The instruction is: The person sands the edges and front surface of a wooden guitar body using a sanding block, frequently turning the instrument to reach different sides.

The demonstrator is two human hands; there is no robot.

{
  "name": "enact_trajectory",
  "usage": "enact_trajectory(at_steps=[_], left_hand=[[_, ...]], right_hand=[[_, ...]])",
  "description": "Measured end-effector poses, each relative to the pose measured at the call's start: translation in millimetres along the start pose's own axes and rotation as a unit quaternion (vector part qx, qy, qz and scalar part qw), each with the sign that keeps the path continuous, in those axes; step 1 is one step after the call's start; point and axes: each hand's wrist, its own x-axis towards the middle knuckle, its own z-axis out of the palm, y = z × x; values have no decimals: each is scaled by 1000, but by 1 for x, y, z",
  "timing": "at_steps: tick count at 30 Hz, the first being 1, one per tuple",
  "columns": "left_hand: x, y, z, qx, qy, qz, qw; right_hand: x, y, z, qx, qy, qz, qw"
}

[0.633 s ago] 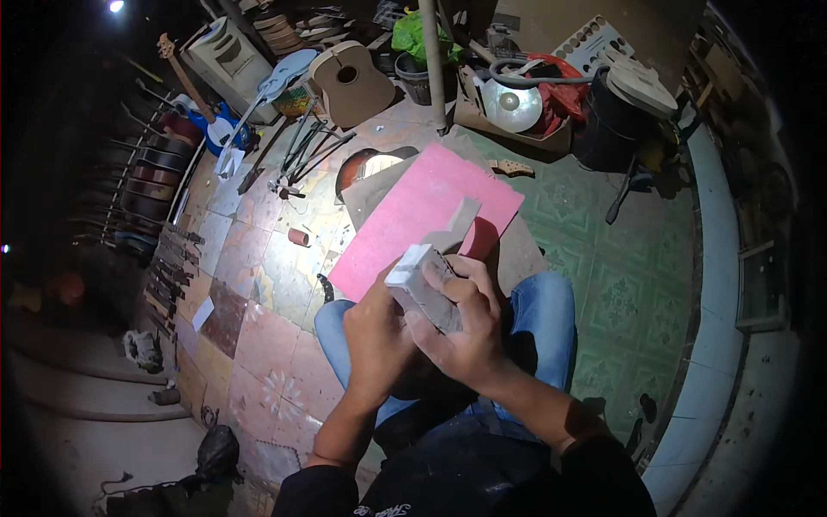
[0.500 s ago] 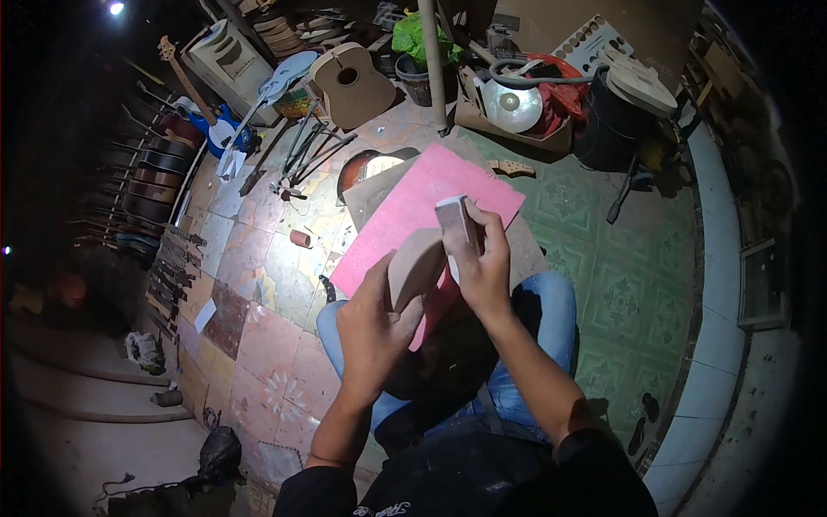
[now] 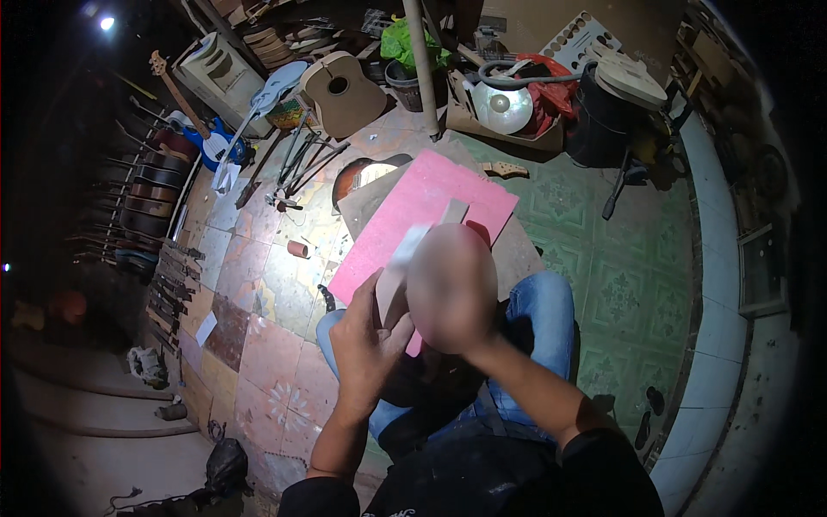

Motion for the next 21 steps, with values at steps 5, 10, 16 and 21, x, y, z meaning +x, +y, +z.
enact_trajectory(at_steps=[5, 10, 16, 21], left_hand=[[-9, 0, -3, -12, -30, -101, 994], [-19, 8, -3, -11, -13, -66, 998], [-28, 8, -7, 20, -51, -99, 994], [-25, 3, -2, -18, -10, -34, 999]], right_hand=[[9, -19, -14, -53, -74, -6, 996], [22, 9, -31, -5, -99, 113, 989], [21, -65, -44, -93, -184, -9, 978], [47, -15, -50, 43, -175, 305, 935]])
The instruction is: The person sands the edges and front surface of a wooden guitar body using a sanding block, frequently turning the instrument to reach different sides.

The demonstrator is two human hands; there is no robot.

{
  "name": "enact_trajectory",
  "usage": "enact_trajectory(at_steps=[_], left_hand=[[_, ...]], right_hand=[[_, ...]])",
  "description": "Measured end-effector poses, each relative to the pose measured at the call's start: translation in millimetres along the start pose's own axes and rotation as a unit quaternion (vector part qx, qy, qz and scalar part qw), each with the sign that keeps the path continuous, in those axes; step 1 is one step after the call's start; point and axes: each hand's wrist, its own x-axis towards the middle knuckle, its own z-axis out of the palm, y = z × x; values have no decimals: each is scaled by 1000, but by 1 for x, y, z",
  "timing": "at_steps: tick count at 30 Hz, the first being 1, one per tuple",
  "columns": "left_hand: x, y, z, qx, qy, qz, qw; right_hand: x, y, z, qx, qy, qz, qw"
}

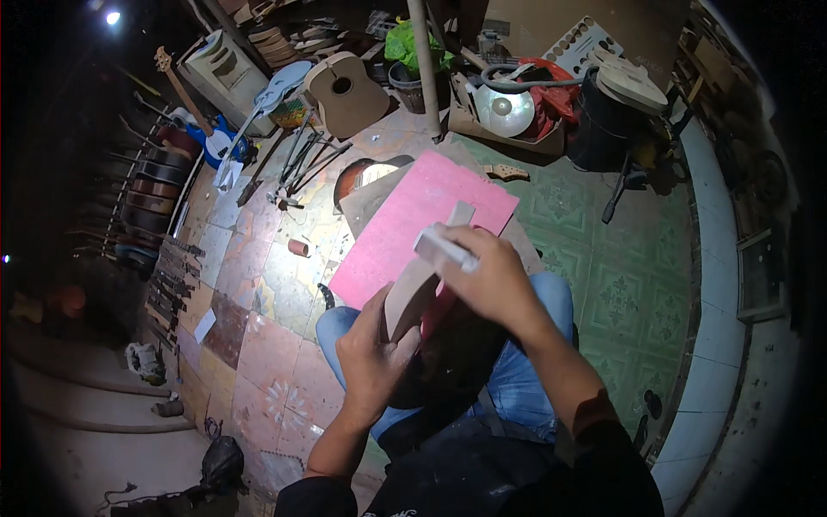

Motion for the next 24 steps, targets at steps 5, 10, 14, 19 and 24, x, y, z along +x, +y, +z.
enact_trajectory(at_steps=[5, 10, 14, 19, 24], left_hand=[[-6, -7, -1, -6, 12, -26, 1000], [5, -11, -3, -29, 15, 4, 999], [0, -14, -4, -44, 9, -76, 996], [20, -11, -5, -27, 30, -38, 998], [23, -24, -7, -31, 50, 19, 998]], right_hand=[[-33, -1, 25, -163, 60, -226, 959], [-3, 19, 22, -63, 24, -147, 987], [-36, 3, 47, -154, 88, -362, 915], [-10, 25, 58, 13, 105, -218, 970], [6, 43, 66, -92, 186, -316, 926]])
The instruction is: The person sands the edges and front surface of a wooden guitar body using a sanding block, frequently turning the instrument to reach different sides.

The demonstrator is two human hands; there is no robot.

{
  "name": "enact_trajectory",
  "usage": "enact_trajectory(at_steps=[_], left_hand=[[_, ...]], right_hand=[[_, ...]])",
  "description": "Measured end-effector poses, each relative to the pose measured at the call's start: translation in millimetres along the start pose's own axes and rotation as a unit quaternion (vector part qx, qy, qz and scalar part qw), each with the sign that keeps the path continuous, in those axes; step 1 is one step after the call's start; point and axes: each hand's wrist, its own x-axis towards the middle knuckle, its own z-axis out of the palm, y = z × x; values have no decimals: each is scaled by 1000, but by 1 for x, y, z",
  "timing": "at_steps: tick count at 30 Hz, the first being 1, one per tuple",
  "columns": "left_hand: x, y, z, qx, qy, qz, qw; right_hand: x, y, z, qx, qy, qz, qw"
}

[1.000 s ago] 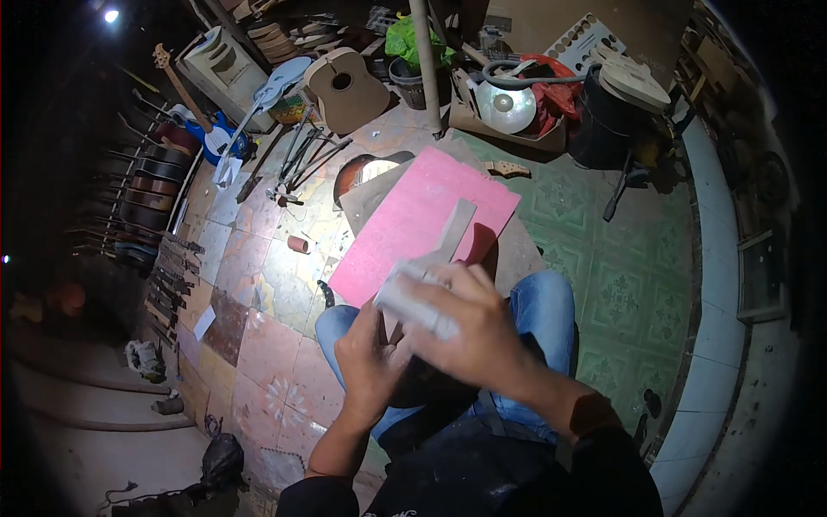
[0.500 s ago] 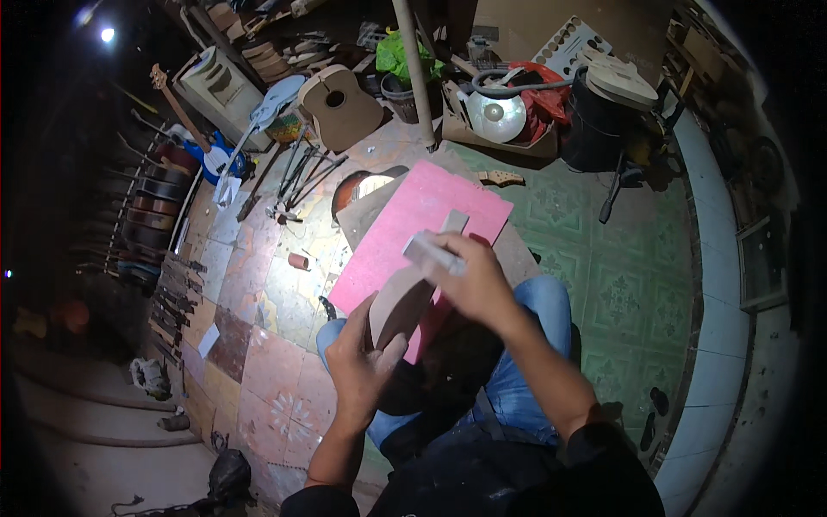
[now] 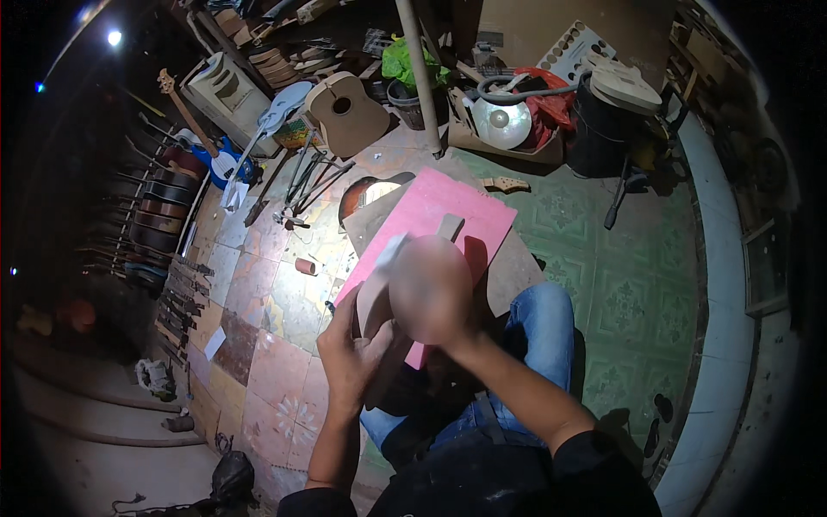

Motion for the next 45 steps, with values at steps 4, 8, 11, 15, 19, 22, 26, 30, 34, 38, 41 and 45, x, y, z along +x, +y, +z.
enact_trajectory(at_steps=[4, 8, 11, 15, 19, 22, 26, 30, 34, 38, 41, 45], left_hand=[[6, 5, -5, 8, -32, -58, 998], [-5, -1, -9, 48, -35, -60, 996], [1, -3, -2, -6, -8, -10, 1000], [2, -9, -13, -6, -7, 33, 999], [24, 19, -7, 27, -48, -52, 997], [39, 27, -7, 85, -80, -51, 992], [61, 24, -5, 150, -153, -107, 971], [57, 21, -6, 142, -142, -103, 974], [26, 5, -12, 27, -76, -53, 995], [-40, -26, -21, 29, 39, -88, 995], [-84, -57, -22, 46, 93, -68, 992], [-88, -63, -20, 56, 104, -99, 988]], right_hand=[[2, -12, 6, 10, -25, 16, 1000], [3, -5, 0, 16, -4, -31, 999], [17, 78, -2, 240, -56, 280, 928], [1, 77, 5, 261, -60, 276, 923], [-6, 83, 5, 233, -13, 266, 935], [-9, 79, 6, 227, -10, 271, 935], [-11, 80, 10, 210, -8, 263, 942], [-11, 78, 10, 206, 9, 243, 948], [-12, 81, 11, 201, -18, 274, 940], [-5, 79, 16, 207, -22, 262, 942], [-2, 82, 15, 208, -37, 278, 937], [-2, 96, 9, 213, -35, 252, 943]])
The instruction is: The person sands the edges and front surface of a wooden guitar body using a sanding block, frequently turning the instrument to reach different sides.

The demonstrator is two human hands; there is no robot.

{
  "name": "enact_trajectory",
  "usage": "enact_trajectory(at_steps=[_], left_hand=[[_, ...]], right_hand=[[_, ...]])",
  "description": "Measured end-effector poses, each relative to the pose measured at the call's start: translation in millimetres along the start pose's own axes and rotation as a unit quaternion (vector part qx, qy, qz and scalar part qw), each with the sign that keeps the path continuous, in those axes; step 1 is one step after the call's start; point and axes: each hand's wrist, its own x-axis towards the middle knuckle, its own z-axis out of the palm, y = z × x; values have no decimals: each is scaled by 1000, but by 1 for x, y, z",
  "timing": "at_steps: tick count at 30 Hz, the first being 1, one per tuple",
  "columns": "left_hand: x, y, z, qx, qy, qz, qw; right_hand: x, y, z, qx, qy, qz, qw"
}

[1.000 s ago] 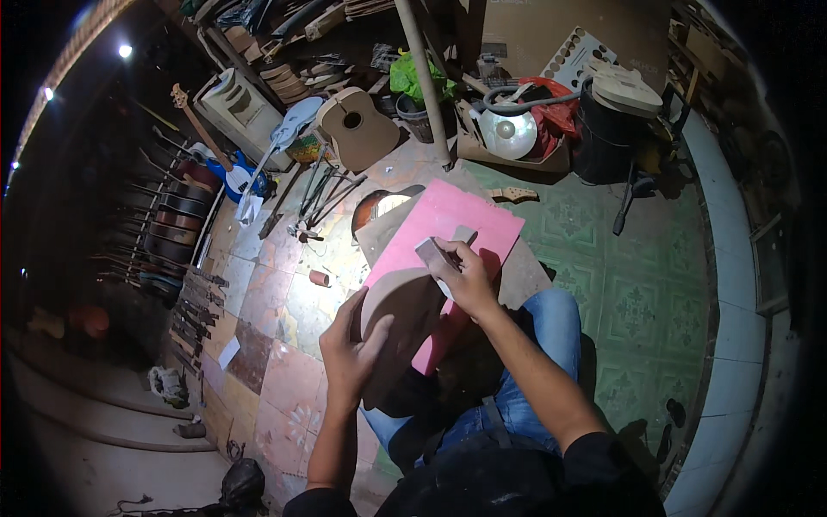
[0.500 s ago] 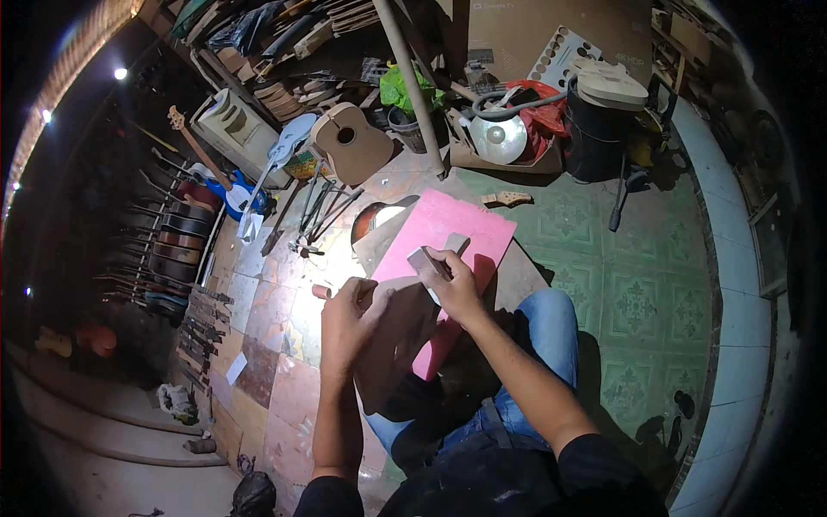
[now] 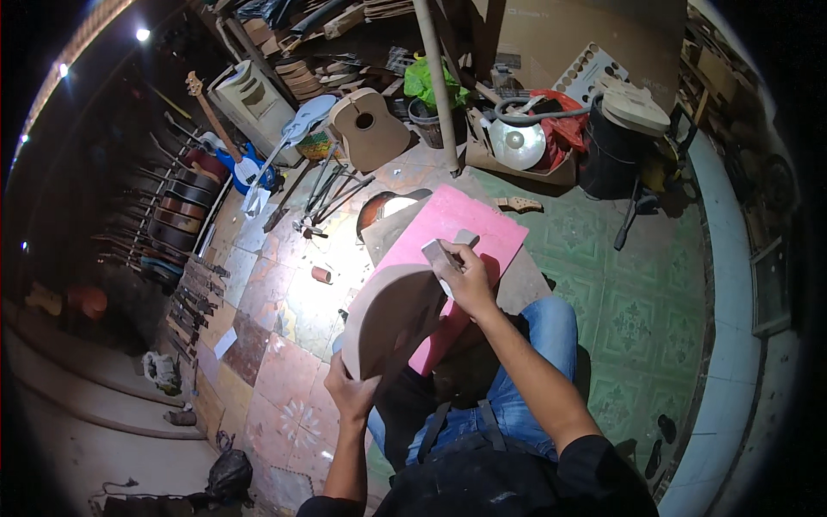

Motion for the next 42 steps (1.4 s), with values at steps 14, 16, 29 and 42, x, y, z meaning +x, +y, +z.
enact_trajectory(at_steps=[14, 16, 29, 42], left_hand=[[84, 84, 37, 157, -131, 66, 977], [84, 81, 34, 161, -115, 90, 976], [95, 76, 25, 168, -161, -6, 973], [92, 77, 29, 172, -119, 63, 976]], right_hand=[[-13, -109, 8, -352, -71, -414, 836], [24, -102, -3, -312, -9, -243, 918], [-30, -93, 42, -256, -65, -446, 855], [16, -58, 34, -199, 105, -347, 911]])
